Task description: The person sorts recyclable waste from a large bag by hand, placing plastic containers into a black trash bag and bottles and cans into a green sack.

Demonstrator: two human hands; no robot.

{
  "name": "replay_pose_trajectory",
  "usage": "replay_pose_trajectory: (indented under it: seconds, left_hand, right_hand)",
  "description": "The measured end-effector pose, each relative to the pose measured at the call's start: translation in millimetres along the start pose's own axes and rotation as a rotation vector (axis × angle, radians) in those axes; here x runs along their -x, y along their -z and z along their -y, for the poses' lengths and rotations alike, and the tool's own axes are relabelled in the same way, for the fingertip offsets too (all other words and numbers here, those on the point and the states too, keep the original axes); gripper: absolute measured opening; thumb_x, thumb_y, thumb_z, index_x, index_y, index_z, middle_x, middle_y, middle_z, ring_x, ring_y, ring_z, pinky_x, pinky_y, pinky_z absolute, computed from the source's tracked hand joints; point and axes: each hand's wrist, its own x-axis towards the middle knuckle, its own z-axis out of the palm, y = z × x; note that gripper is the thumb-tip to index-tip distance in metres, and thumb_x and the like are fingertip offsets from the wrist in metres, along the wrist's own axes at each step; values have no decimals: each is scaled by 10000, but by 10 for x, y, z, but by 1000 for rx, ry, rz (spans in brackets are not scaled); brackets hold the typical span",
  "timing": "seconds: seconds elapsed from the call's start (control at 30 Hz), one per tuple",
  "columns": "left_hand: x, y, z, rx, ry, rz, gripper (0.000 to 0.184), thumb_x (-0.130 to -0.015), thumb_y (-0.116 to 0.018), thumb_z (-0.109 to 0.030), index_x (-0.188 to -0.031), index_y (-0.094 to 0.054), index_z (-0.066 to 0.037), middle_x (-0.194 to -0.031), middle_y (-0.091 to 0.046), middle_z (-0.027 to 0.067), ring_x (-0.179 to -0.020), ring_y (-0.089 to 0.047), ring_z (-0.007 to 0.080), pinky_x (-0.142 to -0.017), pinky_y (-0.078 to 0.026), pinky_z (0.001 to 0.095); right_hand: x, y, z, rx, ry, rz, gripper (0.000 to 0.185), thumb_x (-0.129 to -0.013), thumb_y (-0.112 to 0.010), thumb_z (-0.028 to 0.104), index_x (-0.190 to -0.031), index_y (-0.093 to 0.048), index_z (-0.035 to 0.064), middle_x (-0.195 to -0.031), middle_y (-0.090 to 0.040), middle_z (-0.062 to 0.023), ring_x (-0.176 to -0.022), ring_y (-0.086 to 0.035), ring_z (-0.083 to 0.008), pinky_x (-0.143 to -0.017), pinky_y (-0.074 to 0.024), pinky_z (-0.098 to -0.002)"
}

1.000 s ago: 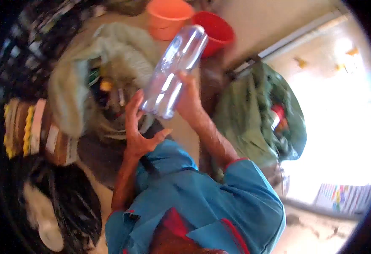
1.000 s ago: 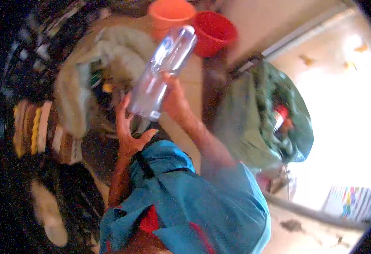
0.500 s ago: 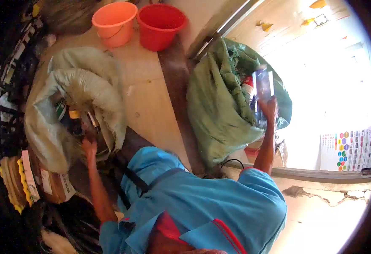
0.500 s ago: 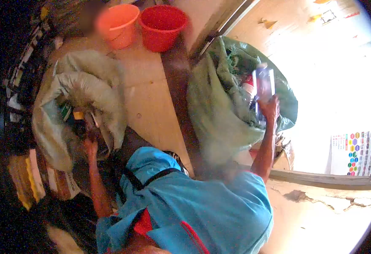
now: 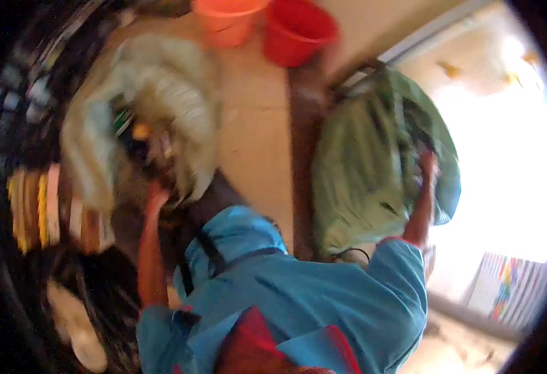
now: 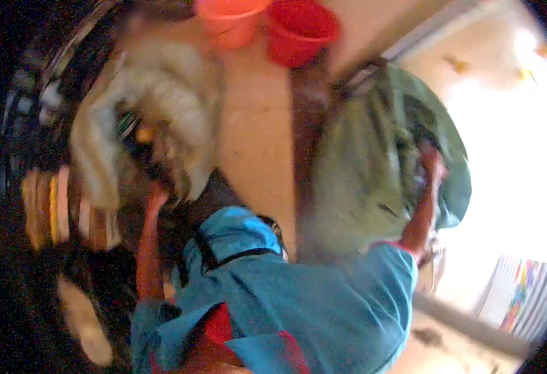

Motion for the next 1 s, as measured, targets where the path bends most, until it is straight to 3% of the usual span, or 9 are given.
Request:
replay_pose_trajectory:
  seconds: [0.13, 0.33, 0.5, 0.63, 0.73, 0.77, 0.87, 0.9, 1.0]
  left_hand:
    - [14, 280, -479, -193, 296, 196, 360, -758, -569, -162, -1099, -589, -51, -942, -613, 236, -894, -576, 412, -740, -465, 469]
    - [-296, 56, 52, 10, 173, 62, 465, -734, -618, -203, -1157, -526, -35, -957, -607, 230, -889, -576, 413, -729, -468, 482]
    - [-541, 149, 183, -59, 340, -336, 706, -694, -667, -278, -1265, -368, 9, -1129, -491, 282, -1015, -504, 440, -831, -432, 493]
    - [-833, 101, 478, -191, 169, -500, 733, -711, -656, -275, -1304, -317, -10, -1167, -449, 292, -1012, -491, 466, -856, -428, 482]
    - [-1028, 301, 443, -32, 254, -394, 748, -716, -655, -273, -1320, -295, -16, -1200, -438, 292, -1048, -491, 435, -877, -427, 472]
    - [-1077, 278, 544, 38, 222, -365, 759, -711, -664, -283, -1324, -298, -24, -1234, -425, 278, -1077, -484, 417, -892, -424, 460]
    - [-1134, 267, 647, 63, 232, -271, 770, -704, -679, -305, -1329, -313, -42, -1279, -418, 245, -1129, -468, 387, -917, -417, 440]
    - [-1165, 280, 644, 19, 264, -202, 771, -701, -684, -317, -1330, -326, -52, -1292, -425, 226, -1152, -459, 375, -926, -413, 431]
    - [-1196, 360, 533, 35, 426, 57, 784, -687, -698, -329, -1336, -339, -73, -1272, -462, 204, -1175, -446, 360, -945, -403, 410]
  right_hand:
    - [-132, -307, -276, -10, -86, -75, 610, -726, -568, 489, -1140, -572, 40, -1133, -590, -149, -1054, -545, -321, -834, -431, -455]
    - [-167, -359, -412, -106, -176, -83, 482, -786, -550, 408, -1077, -608, 29, -1066, -615, -153, -973, -577, -306, -761, -482, -405]
    - [118, 96, -362, -427, -206, -256, 388, -836, -535, 341, -1025, -639, 19, -1011, -636, -157, -905, -605, -294, -700, -525, -363]
    - [1226, 1028, 797, -1003, 190, -440, 315, -864, -527, 252, -1028, -627, 2, -1031, -630, -130, -911, -602, -240, -777, -500, -342]
    - [1992, 1005, 1852, -1202, 888, -51, 263, -899, -482, 118, -1078, -548, -64, -1081, -584, -190, -996, -570, -278, -894, -458, -363]
    - [2264, 908, 2276, -1743, 854, 623, 263, -889, -447, 58, -1102, -541, -65, -1086, -584, -193, -1023, -556, -269, -892, -448, -343]
    - [3469, 591, 3569, -1186, 521, 1393, 325, -841, -536, 114, -1165, -555, 90, -1089, -595, -96, -947, -568, -196, -802, -471, -299]
    - [3920, 447, 3889, -996, 1176, 1089, 366, -828, -572, 135, -1189, -527, 98, -1078, -593, -94, -918, -574, -198, -731, -490, -323]
    - [4693, -523, 5005, -870, 1442, 703, 415, -785, -637, 152, -1151, -521, -5, -1077, -576, -219, -997, -580, -311, -806, -484, -359]
